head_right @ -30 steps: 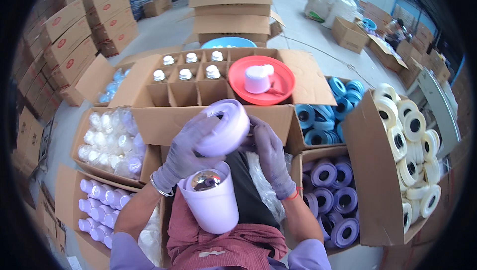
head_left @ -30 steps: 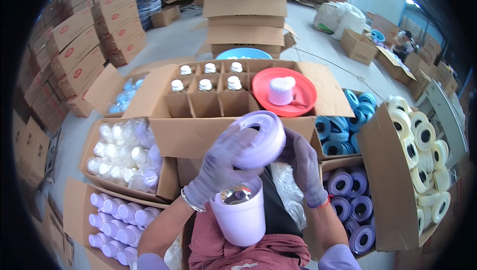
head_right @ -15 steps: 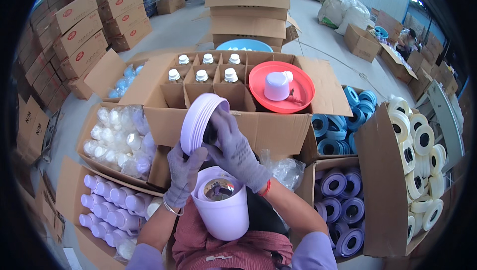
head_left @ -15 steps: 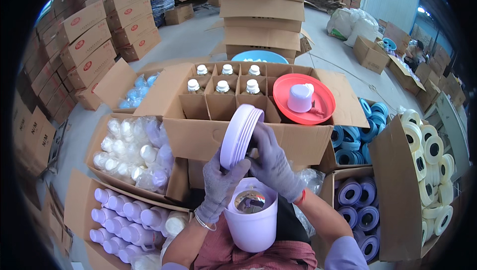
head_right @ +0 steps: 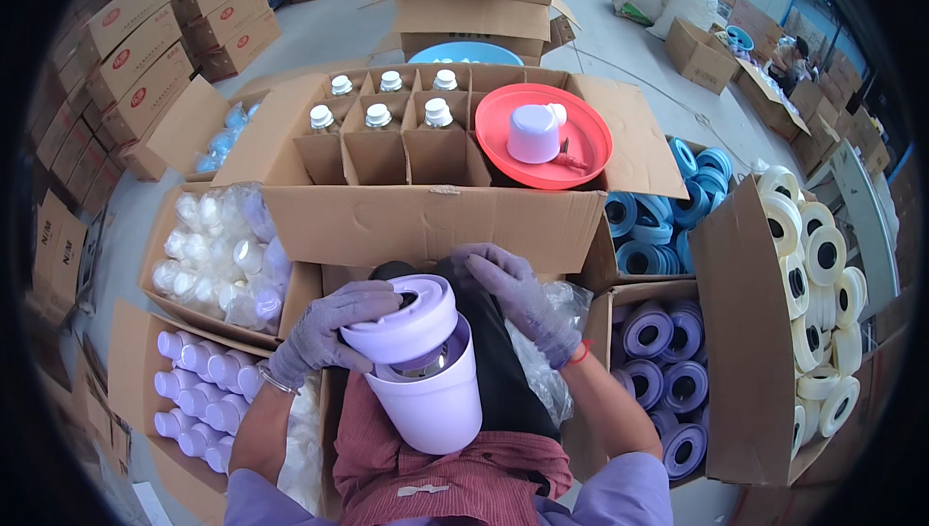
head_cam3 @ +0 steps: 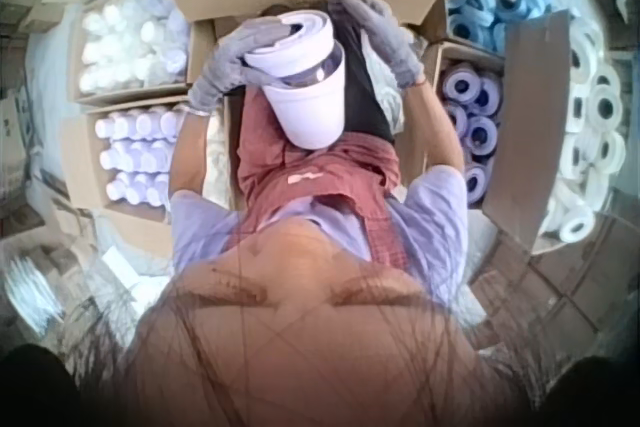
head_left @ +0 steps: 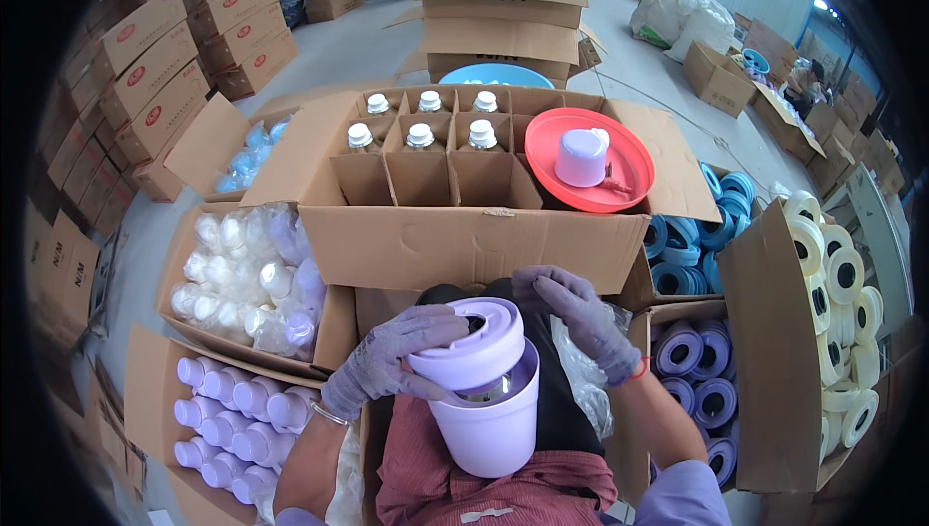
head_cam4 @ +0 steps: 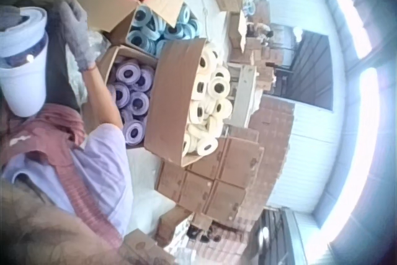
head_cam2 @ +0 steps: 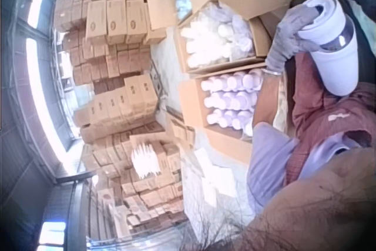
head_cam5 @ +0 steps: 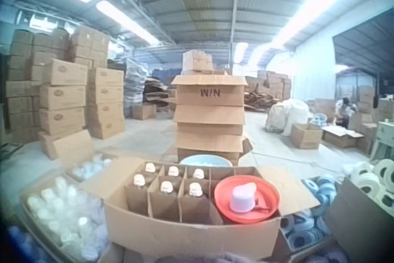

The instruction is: The person assembles thermos flasks by inserting stainless steel inner liners into plastic outer shells, then attaching lids and placing the completed units into a cardboard box. The person repeats this process for multiple units.

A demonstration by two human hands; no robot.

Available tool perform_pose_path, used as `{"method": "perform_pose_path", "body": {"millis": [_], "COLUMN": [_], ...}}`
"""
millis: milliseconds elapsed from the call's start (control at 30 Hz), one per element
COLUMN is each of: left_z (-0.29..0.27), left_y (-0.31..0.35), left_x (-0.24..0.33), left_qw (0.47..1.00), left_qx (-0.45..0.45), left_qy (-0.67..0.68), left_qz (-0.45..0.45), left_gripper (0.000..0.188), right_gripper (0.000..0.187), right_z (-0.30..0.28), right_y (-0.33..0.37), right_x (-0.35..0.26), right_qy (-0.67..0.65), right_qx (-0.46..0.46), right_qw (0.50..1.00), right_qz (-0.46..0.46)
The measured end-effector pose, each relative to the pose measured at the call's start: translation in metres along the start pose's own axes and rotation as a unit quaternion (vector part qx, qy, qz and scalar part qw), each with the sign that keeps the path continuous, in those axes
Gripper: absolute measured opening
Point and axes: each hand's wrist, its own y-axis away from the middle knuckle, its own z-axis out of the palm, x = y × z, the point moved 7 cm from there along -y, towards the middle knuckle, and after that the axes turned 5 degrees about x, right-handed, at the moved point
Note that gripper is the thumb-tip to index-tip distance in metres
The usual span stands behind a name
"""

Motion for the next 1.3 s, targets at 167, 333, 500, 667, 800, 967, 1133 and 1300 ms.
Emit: {"method": "perform_pose_path", "body": {"millis": [167,333,500,667,800,967,1133,1300], "left_z": [0.010,0.019,0.044,0.036,0.028,0.053,0.086,0.104], "left_y": [-0.008,0.009,0.003,0.006,0.002,-0.027,-0.025,-0.014], "left_x": [0.012,0.021,0.076,0.052,-0.002,-0.021,-0.058,-0.063], "left_qw": [0.997,0.991,0.949,0.968,0.993,0.978,0.817,0.818], "left_qx": [-0.022,-0.024,0.037,0.112,0.109,0.064,0.039,0.024], "left_qy": [-0.028,-0.079,-0.312,-0.225,0.036,0.201,0.547,0.541], "left_qz": [0.075,0.103,0.010,-0.007,-0.013,-0.010,-0.178,-0.195], "left_gripper": [0.078,0.077,0.068,0.043,0.032,0.038,0.044,0.041], "right_gripper": [0.046,0.041,0.042,0.037,0.039,0.037,0.040,0.041], "right_z": [0.042,0.053,0.059,0.055,0.045,0.058,0.093,0.102], "right_y": [0.023,0.032,-0.010,-0.003,0.061,0.096,0.100,0.127], "right_x": [0.006,0.010,0.071,0.057,-0.015,-0.059,-0.066,-0.084], "right_qy": [0.039,0.026,-0.242,-0.140,0.246,0.461,0.479,0.451], "right_qx": [-0.016,-0.004,-0.183,-0.145,-0.080,-0.034,-0.026,-0.158], "right_qw": [0.998,0.995,0.948,0.979,0.923,0.834,0.792,0.778], "right_qz": [-0.039,-0.099,0.095,0.015,-0.285,-0.300,-0.378,-0.408]}}
